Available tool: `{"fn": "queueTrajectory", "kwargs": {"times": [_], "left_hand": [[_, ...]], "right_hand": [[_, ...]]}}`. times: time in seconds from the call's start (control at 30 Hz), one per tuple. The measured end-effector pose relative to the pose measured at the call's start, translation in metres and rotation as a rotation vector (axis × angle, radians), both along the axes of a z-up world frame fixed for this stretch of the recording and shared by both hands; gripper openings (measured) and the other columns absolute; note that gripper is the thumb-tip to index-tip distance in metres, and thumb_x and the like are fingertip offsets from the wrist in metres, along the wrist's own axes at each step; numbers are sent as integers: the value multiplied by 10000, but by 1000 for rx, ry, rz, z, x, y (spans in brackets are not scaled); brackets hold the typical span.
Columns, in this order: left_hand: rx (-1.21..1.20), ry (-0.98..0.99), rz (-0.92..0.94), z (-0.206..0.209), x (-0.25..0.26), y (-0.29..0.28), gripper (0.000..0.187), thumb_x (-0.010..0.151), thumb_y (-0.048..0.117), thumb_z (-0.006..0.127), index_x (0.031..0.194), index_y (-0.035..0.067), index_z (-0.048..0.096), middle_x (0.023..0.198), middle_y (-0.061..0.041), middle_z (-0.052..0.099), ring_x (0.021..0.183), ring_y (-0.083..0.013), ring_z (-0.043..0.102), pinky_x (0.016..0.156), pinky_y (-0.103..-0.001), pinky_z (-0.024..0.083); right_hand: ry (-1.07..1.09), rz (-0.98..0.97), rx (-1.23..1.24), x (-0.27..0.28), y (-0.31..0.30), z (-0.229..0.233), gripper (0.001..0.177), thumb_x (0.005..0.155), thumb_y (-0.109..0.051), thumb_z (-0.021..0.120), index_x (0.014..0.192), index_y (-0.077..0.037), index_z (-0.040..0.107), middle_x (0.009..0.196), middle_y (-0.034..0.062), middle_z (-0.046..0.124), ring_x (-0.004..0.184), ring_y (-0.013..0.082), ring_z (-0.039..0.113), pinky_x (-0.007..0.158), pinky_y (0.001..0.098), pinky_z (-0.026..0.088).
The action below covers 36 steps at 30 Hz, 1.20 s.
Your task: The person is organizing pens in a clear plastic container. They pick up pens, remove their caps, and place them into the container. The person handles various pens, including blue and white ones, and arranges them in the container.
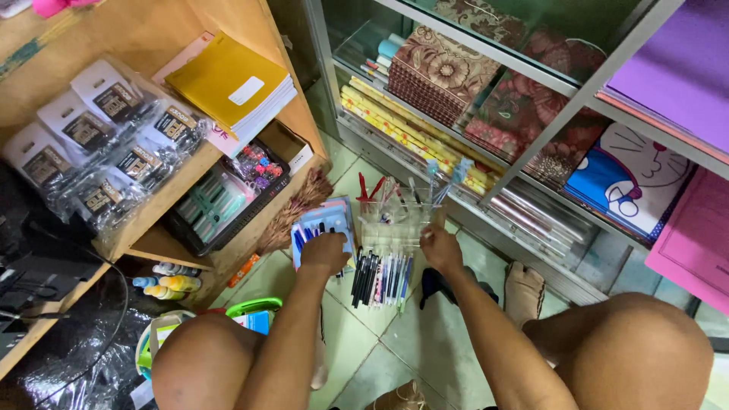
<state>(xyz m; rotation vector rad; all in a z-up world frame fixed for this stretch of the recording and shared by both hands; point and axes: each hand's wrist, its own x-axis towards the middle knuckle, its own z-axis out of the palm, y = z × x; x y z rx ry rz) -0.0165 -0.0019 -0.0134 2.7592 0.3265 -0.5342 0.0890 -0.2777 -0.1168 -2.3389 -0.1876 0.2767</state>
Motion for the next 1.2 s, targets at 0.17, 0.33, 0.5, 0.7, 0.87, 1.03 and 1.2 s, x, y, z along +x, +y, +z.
{"fn": "queueTrajectory", "kwargs": {"times": [0.17,0.33,0.5,0.7,0.87,1.03,1.2], "left_hand": [[-253,-221,445,-84,-33,-39,337,894,290,671,1209,175,711,1015,-202,740,963,-392,707,848,-485,570],[-447,-116,565,-180,-76,-89,275,849,357,733,1060,182,760,934,-58,783,894,-284,749,792,-423,581],[-437,-57,602,-161,-90,-114,230,888,322,706,1070,193,766,962,-49,781,919,-275,742,801,-418,572],[-426,-32,655,-154,-85,-112,212,887,289,699,1071,199,755,1030,-54,777,948,-259,747,818,-405,573],[-407,-8,651,-166,-85,-112,180,892,285,699,1035,195,759,998,-56,785,930,-270,746,806,-406,575],[-462,-13,655,-138,-74,-122,158,913,290,671,1003,183,746,947,-75,771,832,-314,757,767,-429,575],[-472,-174,590,-157,-63,-121,189,895,280,707,1015,133,715,935,-126,746,868,-359,723,762,-462,550]], "right_hand": [[153,144,-246,-20,-30,-62,251,847,-299,665,1000,-121,751,1054,168,750,989,397,695,869,484,556],[305,204,-295,-35,-28,-89,285,832,-347,702,1030,-146,740,1083,127,743,1021,362,702,897,456,556],[281,64,-158,-71,-13,-134,272,844,-351,707,1005,-134,739,1020,150,742,956,377,726,845,467,574],[449,-133,-246,-101,22,-92,335,891,-454,697,939,-122,690,951,169,741,944,403,701,838,514,543],[348,-123,-222,-103,21,-97,267,914,-400,640,965,-142,686,927,172,744,906,425,688,815,531,546],[276,-109,-100,-111,9,-110,279,825,-381,690,938,-126,683,860,157,748,832,392,716,754,514,564],[77,-14,-172,-121,0,-53,236,893,-351,666,967,-128,680,817,151,729,777,380,708,718,502,548]]}}
